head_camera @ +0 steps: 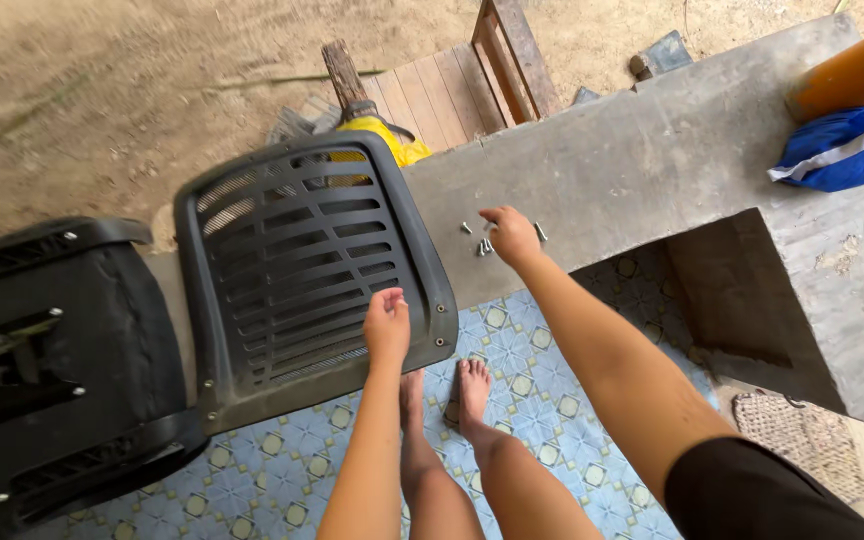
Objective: The person assembles an office chair by attaching the seat to the five-star base. They insert and tighten multiple screws by hand to secure the seat to the base, then flip the chair upright to check the assembly.
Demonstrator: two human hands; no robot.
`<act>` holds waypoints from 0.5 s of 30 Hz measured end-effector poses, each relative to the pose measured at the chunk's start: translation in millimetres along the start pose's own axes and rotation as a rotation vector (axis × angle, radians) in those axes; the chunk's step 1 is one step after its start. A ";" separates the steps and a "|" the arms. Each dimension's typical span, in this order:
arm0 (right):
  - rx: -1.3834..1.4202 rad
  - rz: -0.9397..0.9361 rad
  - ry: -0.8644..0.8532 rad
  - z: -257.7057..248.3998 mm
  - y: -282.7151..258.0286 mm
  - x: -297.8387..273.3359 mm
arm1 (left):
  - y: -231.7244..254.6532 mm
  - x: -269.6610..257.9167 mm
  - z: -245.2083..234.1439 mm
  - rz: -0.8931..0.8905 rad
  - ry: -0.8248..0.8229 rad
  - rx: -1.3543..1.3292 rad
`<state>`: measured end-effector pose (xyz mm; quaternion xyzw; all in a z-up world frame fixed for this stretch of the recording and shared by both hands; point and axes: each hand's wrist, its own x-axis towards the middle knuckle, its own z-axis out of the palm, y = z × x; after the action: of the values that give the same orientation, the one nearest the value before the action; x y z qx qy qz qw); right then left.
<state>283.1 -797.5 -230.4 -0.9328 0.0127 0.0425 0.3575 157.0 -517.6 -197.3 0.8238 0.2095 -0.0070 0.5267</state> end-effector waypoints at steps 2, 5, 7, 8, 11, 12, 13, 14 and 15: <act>-0.039 0.043 -0.085 8.5 -7.4 21.1 | 3.6 -7.5 -6.7 -0.032 -0.014 -0.063; -0.128 0.089 -0.169 15.7 -20.6 35.2 | 13.1 -10.7 -12.5 -0.072 -0.022 -0.110; -0.126 0.118 -0.176 22.2 -27.8 38.3 | 17.7 -10.5 -14.2 -0.107 -0.029 -0.117; -0.122 0.133 -0.181 25.1 -30.1 39.5 | 19.3 -9.3 -15.7 -0.127 -0.034 -0.117; -0.218 0.082 -0.222 30.7 -29.4 38.4 | 20.0 -6.0 -18.0 -0.145 -0.045 -0.115; -0.237 0.029 -0.259 30.8 -26.2 34.7 | 18.6 -8.9 -18.3 -0.149 -0.049 -0.114; -0.255 -0.024 -0.295 29.2 -22.6 32.7 | 17.0 -13.8 -18.6 -0.161 -0.053 -0.112; -0.273 -0.084 -0.318 26.2 -20.9 37.8 | 17.7 -9.9 -16.9 -0.159 -0.053 -0.115; -0.278 -0.112 -0.353 23.3 -19.8 39.9 | 18.5 -6.5 -15.5 -0.158 -0.053 -0.117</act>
<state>322.3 -766.9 -237.9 -0.9504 -0.1078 0.1866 0.2242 154.4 -512.9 -172.9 0.7719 0.2599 -0.0583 0.5772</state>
